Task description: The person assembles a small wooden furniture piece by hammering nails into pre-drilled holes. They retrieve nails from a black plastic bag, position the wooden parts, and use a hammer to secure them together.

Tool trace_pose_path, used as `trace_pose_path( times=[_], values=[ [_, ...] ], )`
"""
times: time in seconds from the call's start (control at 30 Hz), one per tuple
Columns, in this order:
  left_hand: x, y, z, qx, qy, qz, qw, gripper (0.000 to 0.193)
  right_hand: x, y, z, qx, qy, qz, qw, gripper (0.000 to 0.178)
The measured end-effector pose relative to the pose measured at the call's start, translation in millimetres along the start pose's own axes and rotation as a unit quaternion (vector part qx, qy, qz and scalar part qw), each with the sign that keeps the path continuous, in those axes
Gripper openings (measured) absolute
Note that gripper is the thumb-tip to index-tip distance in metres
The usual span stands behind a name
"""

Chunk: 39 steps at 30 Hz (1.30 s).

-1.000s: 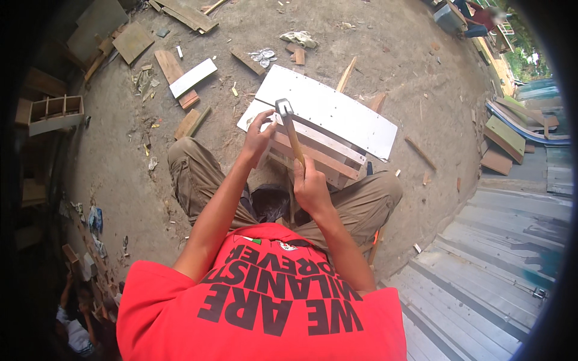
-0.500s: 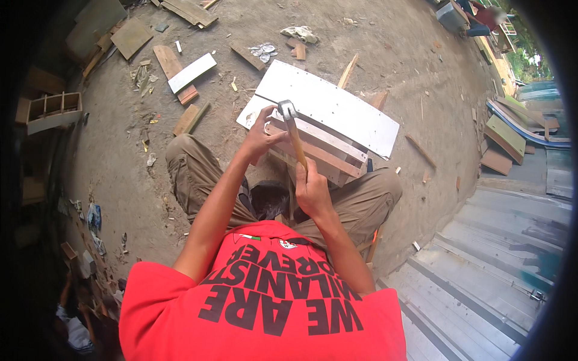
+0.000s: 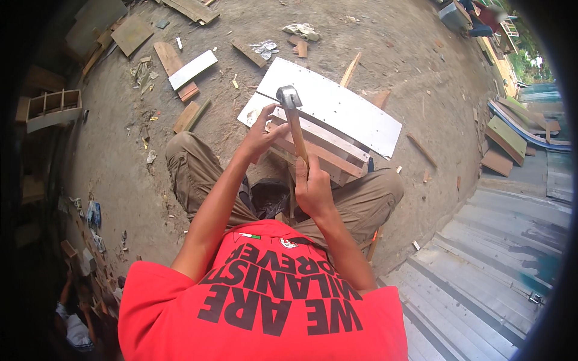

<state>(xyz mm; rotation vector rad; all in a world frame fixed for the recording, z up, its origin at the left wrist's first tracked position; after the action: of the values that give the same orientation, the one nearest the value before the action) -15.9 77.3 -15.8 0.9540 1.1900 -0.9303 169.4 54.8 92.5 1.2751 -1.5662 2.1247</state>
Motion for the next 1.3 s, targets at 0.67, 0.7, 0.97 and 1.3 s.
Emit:
trace_pose_path(
  times=[0.67,0.7,0.97,1.3],
  values=[
    [4,-1,0,-0.007,-0.006,0.024,1.000,0.079,-46,5,3,-0.024,0.076,-0.012,0.997,0.038],
    [3,-1,0,-0.008,-0.006,0.025,1.000,0.079,-49,7,5,-0.027,0.077,-0.018,0.996,0.037],
    [5,-3,1,-0.036,0.003,0.012,0.999,0.067,-44,18,10,-0.008,0.061,-0.035,0.998,0.038],
    [12,-27,-29,0.027,0.067,-0.026,0.997,0.041,-58,28,6,0.013,0.079,-0.048,0.996,0.035]
  ],
)
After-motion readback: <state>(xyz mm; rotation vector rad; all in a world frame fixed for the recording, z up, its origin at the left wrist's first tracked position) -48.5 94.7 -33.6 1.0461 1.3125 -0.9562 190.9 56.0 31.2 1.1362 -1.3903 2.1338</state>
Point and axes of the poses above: each hand's wrist, its own z-axis away from the middle knuckle, its own y-axis out of the palm, x = y × z, the point moved 7 cm from there along -z, towards the middle knuckle, and after that the axes turned 11 degrees about z, right-handed, at the moved point
